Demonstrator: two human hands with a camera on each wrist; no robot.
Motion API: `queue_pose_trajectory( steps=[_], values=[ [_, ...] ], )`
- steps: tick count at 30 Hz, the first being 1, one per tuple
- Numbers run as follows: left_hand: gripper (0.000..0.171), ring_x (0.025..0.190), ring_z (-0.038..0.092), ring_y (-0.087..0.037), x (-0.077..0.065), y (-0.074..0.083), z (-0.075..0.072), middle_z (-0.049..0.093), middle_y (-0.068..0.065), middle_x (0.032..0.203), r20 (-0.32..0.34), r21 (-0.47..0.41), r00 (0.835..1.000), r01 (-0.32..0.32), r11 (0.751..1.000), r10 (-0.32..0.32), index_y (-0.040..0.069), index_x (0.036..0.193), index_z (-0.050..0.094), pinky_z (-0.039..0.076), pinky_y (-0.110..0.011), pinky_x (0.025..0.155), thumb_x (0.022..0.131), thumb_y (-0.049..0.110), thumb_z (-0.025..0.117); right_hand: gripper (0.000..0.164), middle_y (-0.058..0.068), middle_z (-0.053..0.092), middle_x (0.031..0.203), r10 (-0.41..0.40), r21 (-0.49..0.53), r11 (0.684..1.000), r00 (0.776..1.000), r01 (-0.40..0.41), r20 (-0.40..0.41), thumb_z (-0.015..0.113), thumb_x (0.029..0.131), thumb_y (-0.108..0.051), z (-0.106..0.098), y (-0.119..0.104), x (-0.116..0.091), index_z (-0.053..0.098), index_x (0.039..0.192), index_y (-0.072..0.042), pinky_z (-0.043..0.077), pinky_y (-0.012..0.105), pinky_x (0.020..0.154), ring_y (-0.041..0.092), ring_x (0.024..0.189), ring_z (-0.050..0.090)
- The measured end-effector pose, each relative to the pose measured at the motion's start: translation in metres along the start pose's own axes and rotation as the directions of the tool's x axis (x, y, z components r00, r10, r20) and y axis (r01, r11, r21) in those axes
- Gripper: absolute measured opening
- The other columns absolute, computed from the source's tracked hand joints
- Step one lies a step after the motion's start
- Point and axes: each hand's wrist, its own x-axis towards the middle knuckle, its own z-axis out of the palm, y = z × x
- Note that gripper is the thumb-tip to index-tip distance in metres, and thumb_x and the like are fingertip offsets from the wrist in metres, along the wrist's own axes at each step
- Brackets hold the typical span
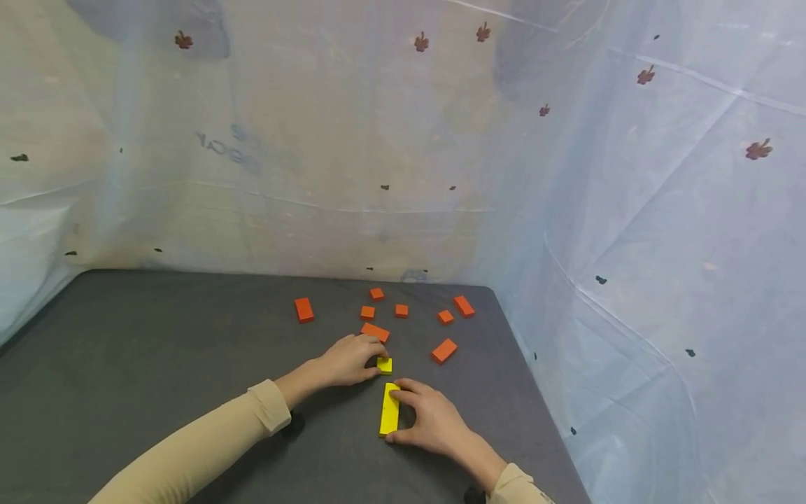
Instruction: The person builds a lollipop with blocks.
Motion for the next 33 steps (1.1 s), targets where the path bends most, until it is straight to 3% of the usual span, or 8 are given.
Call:
queue_pose_trajectory(
  steps=[7,13,24,33],
  values=[
    [0.025,0.108,0.064,-0.016,-0.009,-0.007,-0.001,0.069,0.005,0.120,-0.033,-0.032,0.999,0.019,0.999,-0.020,0.022,0.120,0.075,0.052,-0.040,0.091,0.096,0.028,0.078,0.072,0.005,0.057,0.151,-0.013,0.025,1.000,0.999,0.014,-0.041,0.089,0.080,-0.049,0.001,-0.007,0.008,0.068,0.141,-0.016,0.054,0.051,0.101,0.029,0.133,0.059],
    [0.026,0.108,0.064,-0.017,-0.023,-0.022,-0.013,0.070,0.005,0.120,-0.085,-0.075,0.995,0.047,0.996,-0.053,0.021,0.120,0.075,0.053,-0.043,0.094,0.095,0.026,0.079,0.071,0.006,0.057,0.151,-0.059,0.040,0.997,0.993,0.063,-0.102,0.090,0.080,-0.047,0.002,-0.028,0.027,0.069,0.139,-0.015,0.054,0.051,0.102,0.029,0.134,0.058],
    [0.026,0.103,0.067,-0.016,-0.062,-0.056,-0.037,0.069,0.003,0.117,-0.156,-0.112,0.982,0.086,0.990,-0.103,0.019,0.118,0.075,0.056,-0.040,0.090,0.093,0.024,0.080,0.075,0.004,0.057,0.151,-0.136,-0.002,0.991,0.987,0.137,-0.079,0.089,0.079,-0.052,0.017,-0.073,0.065,0.067,0.141,-0.016,0.054,0.044,0.104,0.025,0.133,0.059],
    [0.026,0.106,0.066,-0.019,-0.094,-0.086,-0.042,0.069,0.002,0.117,-0.130,-0.110,0.985,0.102,0.989,-0.116,0.018,0.118,0.075,0.054,-0.049,0.096,0.092,0.022,0.081,0.072,0.001,0.060,0.147,-0.222,-0.064,0.974,0.974,0.219,-0.042,0.087,0.079,-0.056,0.035,-0.101,0.086,0.070,0.137,-0.017,0.054,0.038,0.103,0.020,0.129,0.062]
  ],
)
